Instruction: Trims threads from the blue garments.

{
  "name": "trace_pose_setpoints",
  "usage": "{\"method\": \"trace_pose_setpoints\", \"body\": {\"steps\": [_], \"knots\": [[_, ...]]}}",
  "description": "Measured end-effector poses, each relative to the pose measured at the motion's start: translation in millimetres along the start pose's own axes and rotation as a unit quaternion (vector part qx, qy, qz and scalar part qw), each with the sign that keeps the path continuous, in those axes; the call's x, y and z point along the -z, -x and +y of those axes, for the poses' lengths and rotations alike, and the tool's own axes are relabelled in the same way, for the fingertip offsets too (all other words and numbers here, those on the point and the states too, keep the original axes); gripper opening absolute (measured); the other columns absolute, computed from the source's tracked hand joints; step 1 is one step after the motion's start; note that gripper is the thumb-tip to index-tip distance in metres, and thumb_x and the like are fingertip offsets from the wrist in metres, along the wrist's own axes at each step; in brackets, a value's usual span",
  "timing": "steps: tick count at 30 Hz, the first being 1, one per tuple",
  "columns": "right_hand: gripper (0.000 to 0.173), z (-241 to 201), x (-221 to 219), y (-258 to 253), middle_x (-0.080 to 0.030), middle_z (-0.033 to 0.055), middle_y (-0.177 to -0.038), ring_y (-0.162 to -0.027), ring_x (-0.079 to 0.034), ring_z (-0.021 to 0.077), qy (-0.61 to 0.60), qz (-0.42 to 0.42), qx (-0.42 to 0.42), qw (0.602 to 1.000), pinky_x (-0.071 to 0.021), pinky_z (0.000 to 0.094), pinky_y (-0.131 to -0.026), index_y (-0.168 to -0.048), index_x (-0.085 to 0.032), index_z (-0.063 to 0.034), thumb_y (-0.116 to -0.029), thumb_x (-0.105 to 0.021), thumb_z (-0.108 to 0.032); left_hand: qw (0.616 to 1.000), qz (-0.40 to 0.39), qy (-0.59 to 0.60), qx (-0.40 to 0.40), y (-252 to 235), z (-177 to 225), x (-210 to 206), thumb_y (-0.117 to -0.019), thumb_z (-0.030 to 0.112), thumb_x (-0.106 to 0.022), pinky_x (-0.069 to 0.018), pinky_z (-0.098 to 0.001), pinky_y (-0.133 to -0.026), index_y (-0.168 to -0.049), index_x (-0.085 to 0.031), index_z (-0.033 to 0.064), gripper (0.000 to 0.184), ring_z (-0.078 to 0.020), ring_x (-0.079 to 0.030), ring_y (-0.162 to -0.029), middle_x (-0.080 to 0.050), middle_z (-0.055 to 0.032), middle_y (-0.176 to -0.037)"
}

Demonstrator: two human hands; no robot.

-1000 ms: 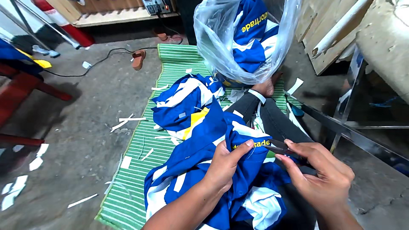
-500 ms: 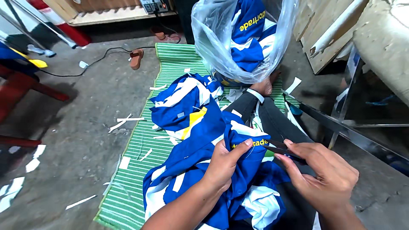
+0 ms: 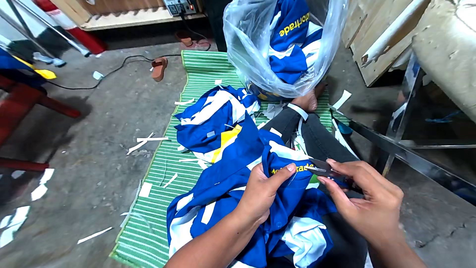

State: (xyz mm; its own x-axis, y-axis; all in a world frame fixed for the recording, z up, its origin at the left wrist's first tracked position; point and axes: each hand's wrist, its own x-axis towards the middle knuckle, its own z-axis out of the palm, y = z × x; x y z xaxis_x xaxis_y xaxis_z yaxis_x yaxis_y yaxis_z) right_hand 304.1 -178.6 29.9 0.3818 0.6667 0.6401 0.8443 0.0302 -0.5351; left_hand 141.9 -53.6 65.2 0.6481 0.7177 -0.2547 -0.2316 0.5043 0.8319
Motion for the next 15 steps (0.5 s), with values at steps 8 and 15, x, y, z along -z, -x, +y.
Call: {"method": "trace_pose_setpoints", "body": {"steps": [8,15], "knots": [[0.028,-1.9,6.0,2.0,-0.076,0.0112,-0.092,-0.080,-0.069,0.0157,0.051,0.009,0.025,0.998,-0.0499,0.0300,-0.067,-0.106,-0.079,-0.0065,-0.0965,-0.071,-0.032,1.000,0.007,-0.004,-0.004,-2.1,1.4,1.1,-0.0961,-0.004,-0.062,-0.0604,-0.0298,-0.085,-0.106,-0.063,-0.0025,0.010,-0.0121,-0.072,-0.086,-0.073,-0.0089,-0.092],[0.028,-4.1,9.4,-0.3,-0.076,0.0102,-0.093,-0.079,-0.069,0.0162,0.071,-0.001,0.034,0.997,-0.0490,0.0315,-0.066,-0.104,-0.079,-0.0078,-0.0975,-0.070,-0.033,1.000,0.004,-0.003,-0.013,-1.4,0.2,0.5,-0.0959,-0.005,-0.061,-0.0602,-0.0296,-0.086,-0.104,-0.064,-0.0024,0.009,-0.0121,-0.072,-0.086,-0.073,-0.0083,-0.091]]}}
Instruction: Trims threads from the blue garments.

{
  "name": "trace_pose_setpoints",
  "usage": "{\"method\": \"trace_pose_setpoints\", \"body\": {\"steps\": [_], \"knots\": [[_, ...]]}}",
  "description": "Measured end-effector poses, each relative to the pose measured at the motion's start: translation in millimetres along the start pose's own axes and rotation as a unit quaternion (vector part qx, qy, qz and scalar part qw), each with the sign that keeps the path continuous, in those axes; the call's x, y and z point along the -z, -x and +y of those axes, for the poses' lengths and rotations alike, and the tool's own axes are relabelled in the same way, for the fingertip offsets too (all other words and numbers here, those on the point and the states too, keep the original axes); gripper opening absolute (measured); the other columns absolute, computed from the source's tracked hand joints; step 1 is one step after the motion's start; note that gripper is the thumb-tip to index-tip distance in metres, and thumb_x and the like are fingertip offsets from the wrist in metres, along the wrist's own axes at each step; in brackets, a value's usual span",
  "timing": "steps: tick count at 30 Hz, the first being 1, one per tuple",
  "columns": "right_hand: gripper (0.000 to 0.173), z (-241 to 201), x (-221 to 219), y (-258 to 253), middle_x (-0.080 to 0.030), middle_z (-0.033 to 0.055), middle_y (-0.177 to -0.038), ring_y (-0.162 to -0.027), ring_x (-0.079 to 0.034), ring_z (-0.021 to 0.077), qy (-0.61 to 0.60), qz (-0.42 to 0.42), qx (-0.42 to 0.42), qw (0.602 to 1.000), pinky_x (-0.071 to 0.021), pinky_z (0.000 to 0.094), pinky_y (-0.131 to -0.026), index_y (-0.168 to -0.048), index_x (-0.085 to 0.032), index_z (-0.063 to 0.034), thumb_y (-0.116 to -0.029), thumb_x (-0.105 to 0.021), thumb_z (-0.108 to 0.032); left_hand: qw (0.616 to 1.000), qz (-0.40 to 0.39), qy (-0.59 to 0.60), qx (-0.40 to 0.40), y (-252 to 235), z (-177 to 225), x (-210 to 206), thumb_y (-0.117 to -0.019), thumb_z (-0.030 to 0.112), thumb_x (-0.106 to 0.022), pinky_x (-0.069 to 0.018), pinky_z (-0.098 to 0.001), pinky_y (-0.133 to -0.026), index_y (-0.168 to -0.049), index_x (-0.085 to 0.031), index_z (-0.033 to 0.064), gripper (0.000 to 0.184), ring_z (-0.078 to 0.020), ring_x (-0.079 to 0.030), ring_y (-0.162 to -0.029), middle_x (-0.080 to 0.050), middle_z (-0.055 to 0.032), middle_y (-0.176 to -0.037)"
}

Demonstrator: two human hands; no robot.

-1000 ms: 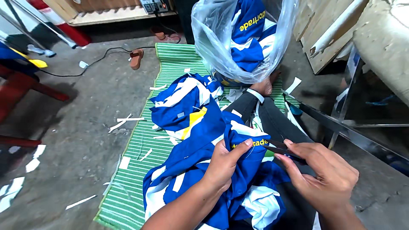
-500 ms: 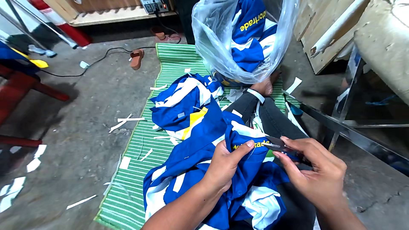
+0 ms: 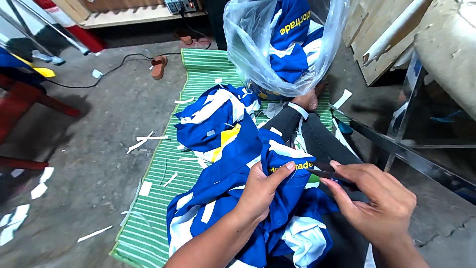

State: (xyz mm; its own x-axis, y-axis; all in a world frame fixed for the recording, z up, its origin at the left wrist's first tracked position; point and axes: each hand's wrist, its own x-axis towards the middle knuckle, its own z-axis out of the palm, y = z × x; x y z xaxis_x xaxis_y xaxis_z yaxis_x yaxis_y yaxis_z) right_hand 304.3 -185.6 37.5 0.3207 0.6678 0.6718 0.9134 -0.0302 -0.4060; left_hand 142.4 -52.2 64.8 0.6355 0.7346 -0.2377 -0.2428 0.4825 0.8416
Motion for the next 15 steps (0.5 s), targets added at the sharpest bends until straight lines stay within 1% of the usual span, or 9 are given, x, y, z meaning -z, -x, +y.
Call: {"method": "trace_pose_setpoints", "body": {"steps": [3,7,8,10,11,12,13,15], "knots": [[0.027,-1.5,0.6,-1.1,-0.076,0.0102,-0.091,-0.078,-0.068,0.0170,0.011,0.006,0.005,1.000,-0.0473,0.0323,-0.066,-0.103,-0.080,-0.0083,-0.0976,-0.069,-0.032,1.000,0.000,-0.003,-0.008,0.3,-0.4,-0.2,-0.0953,-0.006,-0.061,-0.0603,-0.0293,-0.085,-0.105,-0.064,-0.0024,0.010,-0.0118,-0.072,-0.086,-0.073,-0.0082,-0.091],[0.027,0.5,-2.5,-0.9,-0.076,0.0104,-0.092,-0.080,-0.069,0.0169,-0.005,0.006,0.005,1.000,-0.0489,0.0318,-0.068,-0.105,-0.079,-0.0076,-0.0978,-0.070,-0.032,1.000,-0.001,-0.008,-0.017,0.5,-0.8,0.0,-0.0960,-0.005,-0.061,-0.0604,-0.0300,-0.086,-0.105,-0.064,-0.0026,0.009,-0.0120,-0.072,-0.086,-0.073,-0.0083,-0.091],[0.029,1.7,-4.4,-0.6,-0.076,0.0110,-0.092,-0.080,-0.069,0.0150,-0.026,0.002,-0.004,1.000,-0.0500,0.0292,-0.067,-0.106,-0.079,-0.0059,-0.0973,-0.070,-0.032,1.000,-0.002,-0.007,-0.017,0.3,-0.3,0.2,-0.0961,-0.005,-0.061,-0.0604,-0.0300,-0.086,-0.105,-0.064,-0.0026,0.009,-0.0120,-0.072,-0.086,-0.073,-0.0084,-0.091],[0.031,3.2,-8.6,0.3,-0.074,0.0105,-0.092,-0.079,-0.066,0.0081,-0.079,-0.009,-0.034,0.996,-0.0503,0.0198,-0.066,-0.106,-0.077,-0.0023,-0.0961,-0.072,-0.032,1.000,-0.003,-0.008,-0.015,0.1,0.7,0.9,-0.0959,-0.005,-0.061,-0.0604,-0.0299,-0.086,-0.105,-0.064,-0.0025,0.010,-0.0118,-0.072,-0.086,-0.073,-0.0081,-0.091],[0.032,3.3,-10.2,0.9,-0.073,0.0099,-0.092,-0.079,-0.065,0.0056,-0.095,-0.013,-0.046,0.994,-0.0506,0.0167,-0.066,-0.106,-0.077,-0.0012,-0.0955,-0.072,-0.031,1.000,-0.005,-0.010,-0.012,0.0,1.0,1.1,-0.0960,-0.005,-0.061,-0.0603,-0.0297,-0.086,-0.105,-0.064,-0.0025,0.010,-0.0118,-0.072,-0.086,-0.073,-0.0080,-0.092],[0.032,3.2,-11.2,1.3,-0.073,0.0094,-0.092,-0.080,-0.065,0.0049,-0.098,-0.013,-0.048,0.994,-0.0509,0.0160,-0.067,-0.106,-0.077,-0.0015,-0.0953,-0.073,-0.031,1.000,-0.008,-0.012,-0.007,0.0,0.9,1.3,-0.0960,-0.005,-0.061,-0.0601,-0.0295,-0.086,-0.105,-0.064,-0.0023,0.010,-0.0116,-0.072,-0.087,-0.073,-0.0078,-0.092],[0.031,2.9,-11.8,1.4,-0.074,0.0093,-0.092,-0.081,-0.066,0.0072,-0.086,-0.008,-0.040,0.995,-0.0513,0.0192,-0.068,-0.106,-0.078,-0.0028,-0.0955,-0.073,-0.031,1.000,-0.012,-0.014,-0.001,0.1,0.2,1.4,-0.0960,-0.005,-0.061,-0.0599,-0.0292,-0.087,-0.105,-0.064,-0.0023,0.010,-0.0114,-0.072,-0.087,-0.073,-0.0076,-0.092],[0.028,3.1,-12.3,1.1,-0.075,0.0107,-0.092,-0.082,-0.068,0.0148,-0.050,0.007,-0.009,0.999,-0.0496,0.0295,-0.069,-0.105,-0.078,-0.0062,-0.0968,-0.072,-0.032,1.000,-0.016,-0.013,0.005,-0.3,-2.3,1.3,-0.0963,-0.005,-0.061,-0.0597,-0.0289,-0.086,-0.105,-0.064,-0.0028,0.009,-0.0113,-0.072,-0.087,-0.073,-0.0078,-0.092]]}}
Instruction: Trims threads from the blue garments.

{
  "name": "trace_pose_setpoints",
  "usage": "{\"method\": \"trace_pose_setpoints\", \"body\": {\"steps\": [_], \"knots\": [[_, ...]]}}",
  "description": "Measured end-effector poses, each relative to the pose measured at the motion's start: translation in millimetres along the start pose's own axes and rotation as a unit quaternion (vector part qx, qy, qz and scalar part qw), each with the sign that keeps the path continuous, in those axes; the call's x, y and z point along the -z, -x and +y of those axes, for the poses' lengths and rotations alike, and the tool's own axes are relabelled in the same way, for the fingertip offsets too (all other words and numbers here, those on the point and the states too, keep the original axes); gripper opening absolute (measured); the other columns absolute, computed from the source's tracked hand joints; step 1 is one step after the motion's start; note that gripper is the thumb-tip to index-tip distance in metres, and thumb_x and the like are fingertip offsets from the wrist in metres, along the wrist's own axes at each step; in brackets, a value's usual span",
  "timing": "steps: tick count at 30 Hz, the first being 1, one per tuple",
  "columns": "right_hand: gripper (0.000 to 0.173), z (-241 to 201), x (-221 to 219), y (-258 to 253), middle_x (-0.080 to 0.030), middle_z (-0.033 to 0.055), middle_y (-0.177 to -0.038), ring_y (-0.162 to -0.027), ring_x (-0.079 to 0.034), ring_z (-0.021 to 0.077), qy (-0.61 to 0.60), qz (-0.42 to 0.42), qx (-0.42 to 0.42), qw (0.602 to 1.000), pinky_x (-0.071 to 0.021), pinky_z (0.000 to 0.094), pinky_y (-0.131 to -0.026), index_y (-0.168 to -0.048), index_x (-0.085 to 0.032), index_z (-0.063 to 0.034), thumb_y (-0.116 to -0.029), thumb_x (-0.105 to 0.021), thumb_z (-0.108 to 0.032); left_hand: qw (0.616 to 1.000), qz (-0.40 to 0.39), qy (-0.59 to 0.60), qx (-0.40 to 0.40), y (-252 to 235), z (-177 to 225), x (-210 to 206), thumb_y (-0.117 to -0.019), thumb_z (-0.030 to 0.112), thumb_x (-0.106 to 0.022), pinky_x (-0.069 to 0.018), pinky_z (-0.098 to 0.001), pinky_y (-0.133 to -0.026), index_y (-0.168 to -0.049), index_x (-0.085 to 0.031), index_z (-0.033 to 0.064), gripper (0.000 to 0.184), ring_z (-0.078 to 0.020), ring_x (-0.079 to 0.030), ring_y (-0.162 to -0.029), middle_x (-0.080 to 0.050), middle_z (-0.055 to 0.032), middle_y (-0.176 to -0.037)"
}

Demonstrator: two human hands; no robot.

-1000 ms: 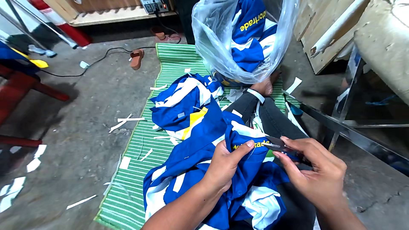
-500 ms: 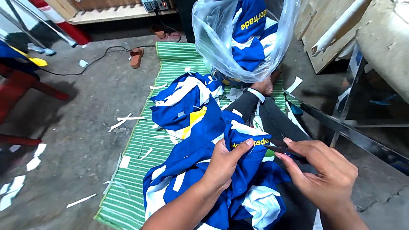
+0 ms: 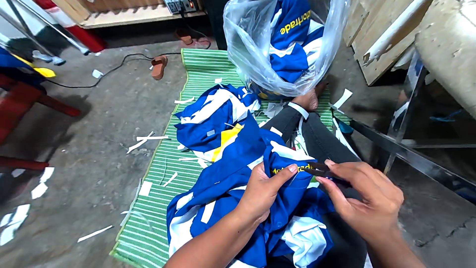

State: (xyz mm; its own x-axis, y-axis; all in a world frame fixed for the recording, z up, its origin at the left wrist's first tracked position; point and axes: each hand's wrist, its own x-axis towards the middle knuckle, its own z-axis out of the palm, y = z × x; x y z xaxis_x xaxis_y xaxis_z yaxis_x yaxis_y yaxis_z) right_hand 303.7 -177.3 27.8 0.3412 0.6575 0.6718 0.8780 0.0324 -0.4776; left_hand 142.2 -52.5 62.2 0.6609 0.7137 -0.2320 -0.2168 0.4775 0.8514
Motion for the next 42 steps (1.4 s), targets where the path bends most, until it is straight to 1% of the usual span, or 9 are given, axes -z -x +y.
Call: {"method": "trace_pose_setpoints", "body": {"steps": [14,24,26,30,31,34,36,38,42], "knots": [[0.029,1.3,8.0,-1.2,-0.075,0.0107,-0.092,-0.079,-0.068,0.0162,0.042,-0.002,-0.004,0.999,-0.0488,0.0311,-0.066,-0.106,-0.080,-0.0070,-0.0963,-0.072,-0.033,0.999,-0.002,-0.028,-0.018,-7.3,0.9,0.3,-0.0923,-0.007,-0.066,-0.0600,-0.0290,-0.086,-0.108,-0.064,-0.0040,0.016,-0.0126,-0.072,-0.088,-0.073,-0.0101,-0.094],[0.027,0.0,9.5,-3.6,-0.076,0.0107,-0.092,-0.079,-0.068,0.0178,0.064,0.000,0.011,0.998,-0.0476,0.0328,-0.067,-0.106,-0.079,-0.0080,-0.0976,-0.070,-0.032,1.000,-0.001,-0.018,-0.019,-6.7,2.6,-1.5,-0.0920,-0.008,-0.066,-0.0597,-0.0282,-0.086,-0.105,-0.065,-0.0031,0.014,-0.0113,-0.072,-0.087,-0.073,-0.0082,-0.092],[0.029,2.0,6.0,-2.2,-0.075,0.0113,-0.092,-0.079,-0.068,0.0151,0.026,0.001,-0.005,1.000,-0.0496,0.0288,-0.067,-0.106,-0.079,-0.0056,-0.0969,-0.072,-0.032,1.000,-0.002,-0.020,-0.020,-6.8,3.6,-1.6,-0.0922,-0.008,-0.066,-0.0597,-0.0281,-0.086,-0.105,-0.065,-0.0030,0.014,-0.0111,-0.072,-0.087,-0.073,-0.0084,-0.092],[0.030,3.6,-1.7,0.2,-0.072,0.0078,-0.093,-0.082,-0.064,0.0003,-0.082,-0.016,-0.060,0.995,-0.0518,0.0114,-0.071,-0.107,-0.076,0.0012,-0.0939,-0.073,-0.026,1.000,-0.007,-0.015,-0.009,-8.0,5.8,0.3,-0.0935,-0.007,-0.064,-0.0594,-0.0292,-0.088,-0.109,-0.063,-0.0025,0.016,-0.0117,-0.072,-0.089,-0.073,-0.0083,-0.095],[0.030,3.4,-2.4,0.7,-0.073,0.0078,-0.093,-0.083,-0.065,0.0015,-0.072,-0.012,-0.054,0.996,-0.0523,0.0128,-0.072,-0.107,-0.076,0.0005,-0.0942,-0.073,-0.027,1.000,-0.008,-0.014,-0.006,-8.2,5.8,0.7,-0.0937,-0.007,-0.063,-0.0593,-0.0293,-0.088,-0.109,-0.063,-0.0023,0.016,-0.0117,-0.071,-0.089,-0.073,-0.0081,-0.095],[0.027,2.1,-0.1,-0.2,-0.076,0.0115,-0.092,-0.081,-0.068,0.0173,0.036,0.019,0.011,0.999,-0.0479,0.0314,-0.070,-0.105,-0.078,-0.0061,-0.0981,-0.070,-0.031,1.000,-0.010,-0.017,0.000,-8.8,5.4,1.3,-0.0939,-0.007,-0.063,-0.0593,-0.0285,-0.087,-0.107,-0.063,-0.0021,0.014,-0.0111,-0.071,-0.088,-0.073,-0.0073,-0.093],[0.028,3.7,1.6,-0.8,-0.076,0.0116,-0.093,-0.080,-0.068,0.0177,0.044,0.008,0.013,0.999,-0.0495,0.0316,-0.068,-0.106,-0.078,-0.0062,-0.0987,-0.069,-0.032,1.000,-0.013,-0.022,-0.001,-8.8,4.7,1.6,-0.0937,-0.008,-0.063,-0.0594,-0.0287,-0.087,-0.108,-0.063,-0.0025,0.015,-0.0111,-0.071,-0.089,-0.073,-0.0077,-0.094],[0.031,6.9,1.7,-0.7,-0.075,0.0095,-0.093,-0.079,-0.068,0.0119,-0.001,-0.023,-0.019,1.000,-0.0520,0.0259,-0.067,-0.107,-0.078,-0.0050,-0.0982,-0.069,-0.033,0.999,-0.016,-0.031,-0.004,-9.3,4.6,1.8,-0.0935,-0.008,-0.063,-0.0595,-0.0286,-0.087,-0.109,-0.064,-0.0028,0.016,-0.0111,-0.071,-0.089,-0.073,-0.0078,-0.094],[0.027,9.0,2.9,-3.7,-0.077,0.0093,-0.094,-0.081,-0.070,0.0155,0.015,-0.029,0.011,0.999,-0.0498,0.0316,-0.069,-0.103,-0.079,-0.0074,-0.1006,-0.066,-0.031,0.999,-0.025,-0.036,-0.003,-10.8,5.4,2.9,-0.0934,-0.008,-0.063,-0.0594,-0.0283,-0.087,-0.108,-0.063,-0.0023,0.016,-0.0103,-0.071,-0.088,-0.072,-0.0071,-0.094]]}}
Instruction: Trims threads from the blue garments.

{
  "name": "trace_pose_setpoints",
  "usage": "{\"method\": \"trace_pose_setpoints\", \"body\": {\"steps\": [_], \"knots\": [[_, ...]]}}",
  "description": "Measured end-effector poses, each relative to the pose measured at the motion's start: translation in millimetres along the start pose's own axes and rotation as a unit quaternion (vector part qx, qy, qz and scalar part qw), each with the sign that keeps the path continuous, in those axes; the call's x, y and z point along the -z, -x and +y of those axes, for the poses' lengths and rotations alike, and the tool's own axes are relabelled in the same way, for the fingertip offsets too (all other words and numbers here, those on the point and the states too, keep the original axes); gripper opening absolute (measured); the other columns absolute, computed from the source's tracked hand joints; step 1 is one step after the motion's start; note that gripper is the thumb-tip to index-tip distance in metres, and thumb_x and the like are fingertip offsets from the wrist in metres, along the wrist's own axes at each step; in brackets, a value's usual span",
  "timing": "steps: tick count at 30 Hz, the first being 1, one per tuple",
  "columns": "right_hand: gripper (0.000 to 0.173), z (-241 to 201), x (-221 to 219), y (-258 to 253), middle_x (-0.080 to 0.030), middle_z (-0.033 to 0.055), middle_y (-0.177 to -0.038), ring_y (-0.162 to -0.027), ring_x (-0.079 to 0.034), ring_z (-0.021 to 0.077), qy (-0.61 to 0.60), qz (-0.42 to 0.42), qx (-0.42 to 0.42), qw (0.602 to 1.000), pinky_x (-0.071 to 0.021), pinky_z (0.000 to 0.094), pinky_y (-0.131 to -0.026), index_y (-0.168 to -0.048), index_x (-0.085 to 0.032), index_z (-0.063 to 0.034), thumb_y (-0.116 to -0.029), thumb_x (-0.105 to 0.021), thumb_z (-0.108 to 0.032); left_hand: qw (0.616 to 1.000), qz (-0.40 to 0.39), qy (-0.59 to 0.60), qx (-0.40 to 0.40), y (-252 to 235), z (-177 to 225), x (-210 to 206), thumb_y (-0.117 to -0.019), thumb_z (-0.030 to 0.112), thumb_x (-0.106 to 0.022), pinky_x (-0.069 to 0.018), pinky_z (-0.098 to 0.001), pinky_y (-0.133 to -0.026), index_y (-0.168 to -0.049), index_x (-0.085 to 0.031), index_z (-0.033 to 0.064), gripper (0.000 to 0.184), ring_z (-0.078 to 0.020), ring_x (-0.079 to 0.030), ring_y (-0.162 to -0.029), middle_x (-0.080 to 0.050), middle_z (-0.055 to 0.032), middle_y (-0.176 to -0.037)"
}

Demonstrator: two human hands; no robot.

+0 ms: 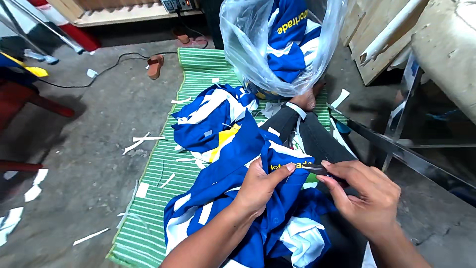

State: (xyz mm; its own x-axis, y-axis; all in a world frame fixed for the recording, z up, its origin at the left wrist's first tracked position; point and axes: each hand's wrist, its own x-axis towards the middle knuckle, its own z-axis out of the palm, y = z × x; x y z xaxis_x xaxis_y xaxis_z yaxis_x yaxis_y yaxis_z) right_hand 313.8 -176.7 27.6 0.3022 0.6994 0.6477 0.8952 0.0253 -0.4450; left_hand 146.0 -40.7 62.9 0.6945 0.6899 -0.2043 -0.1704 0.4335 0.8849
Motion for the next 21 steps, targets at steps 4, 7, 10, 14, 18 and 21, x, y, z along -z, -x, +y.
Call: {"method": "trace_pose_setpoints", "body": {"steps": [4,7,10,14,18,21], "knots": [[0.027,2.0,2.1,-4.6,-0.077,0.0078,-0.091,-0.078,-0.070,0.0135,-0.009,-0.020,0.008,1.000,-0.0506,0.0299,-0.068,-0.100,-0.079,-0.0073,-0.1017,-0.064,-0.030,1.000,-0.003,-0.004,-0.001,-1.7,1.3,-0.4,-0.0932,-0.008,-0.063,-0.0593,-0.0282,-0.087,-0.107,-0.064,-0.0020,0.015,-0.0101,-0.071,-0.088,-0.073,-0.0069,-0.094],[0.028,2.8,4.8,-8.6,-0.077,0.0071,-0.089,-0.075,-0.068,0.0140,-0.011,-0.042,0.023,0.999,-0.0489,0.0309,-0.065,-0.099,-0.079,-0.0082,-0.1021,-0.063,-0.031,1.000,0.003,0.000,0.014,-1.7,0.2,-1.1,-0.0947,-0.007,-0.062,-0.0593,-0.0287,-0.087,-0.108,-0.063,-0.0023,0.014,-0.0106,-0.071,-0.088,-0.072,-0.0074,-0.094],[0.031,8.6,14.2,-13.3,-0.076,0.0055,-0.094,-0.077,-0.067,0.0111,-0.051,-0.087,0.005,0.995,-0.0502,0.0302,-0.066,-0.105,-0.078,-0.0102,-0.1014,-0.063,-0.037,1.000,0.007,0.006,0.019,-1.7,0.2,-2.0,-0.0947,-0.007,-0.062,-0.0597,-0.0287,-0.086,-0.108,-0.062,-0.0025,0.014,-0.0110,-0.071,-0.088,-0.073,-0.0075,-0.093],[0.032,12.7,19.5,-16.3,-0.076,0.0050,-0.095,-0.077,-0.066,0.0099,-0.061,-0.093,-0.014,0.994,-0.0506,0.0298,-0.066,-0.107,-0.078,-0.0111,-0.1005,-0.064,-0.039,1.000,0.007,-0.003,0.008,-2.3,1.4,-3.4,-0.0946,-0.007,-0.062,-0.0593,-0.0284,-0.087,-0.109,-0.063,-0.0019,0.016,-0.0103,-0.071,-0.089,-0.073,-0.0070,-0.094],[0.032,13.4,18.0,-18.9,-0.077,0.0040,-0.094,-0.080,-0.069,0.0120,-0.047,-0.103,-0.005,0.994,-0.0523,0.0332,-0.068,-0.105,-0.079,-0.0118,-0.1011,-0.062,-0.040,1.000,0.003,-0.006,0.006,-2.9,2.3,-3.2,-0.0943,-0.008,-0.062,-0.0591,-0.0281,-0.087,-0.109,-0.063,-0.0018,0.016,-0.0100,-0.071,-0.088,-0.072,-0.0068,-0.094],[0.031,13.3,19.0,-21.4,-0.077,0.0034,-0.094,-0.080,-0.069,0.0118,-0.040,-0.110,-0.003,0.993,-0.0525,0.0335,-0.069,-0.103,-0.079,-0.0124,-0.1011,-0.062,-0.039,1.000,0.004,-0.010,0.006,-3.1,2.5,-2.9,-0.0938,-0.008,-0.063,-0.0591,-0.0272,-0.086,-0.107,-0.063,-0.0016,0.015,-0.0093,-0.071,-0.088,-0.072,-0.0064,-0.093]]}}
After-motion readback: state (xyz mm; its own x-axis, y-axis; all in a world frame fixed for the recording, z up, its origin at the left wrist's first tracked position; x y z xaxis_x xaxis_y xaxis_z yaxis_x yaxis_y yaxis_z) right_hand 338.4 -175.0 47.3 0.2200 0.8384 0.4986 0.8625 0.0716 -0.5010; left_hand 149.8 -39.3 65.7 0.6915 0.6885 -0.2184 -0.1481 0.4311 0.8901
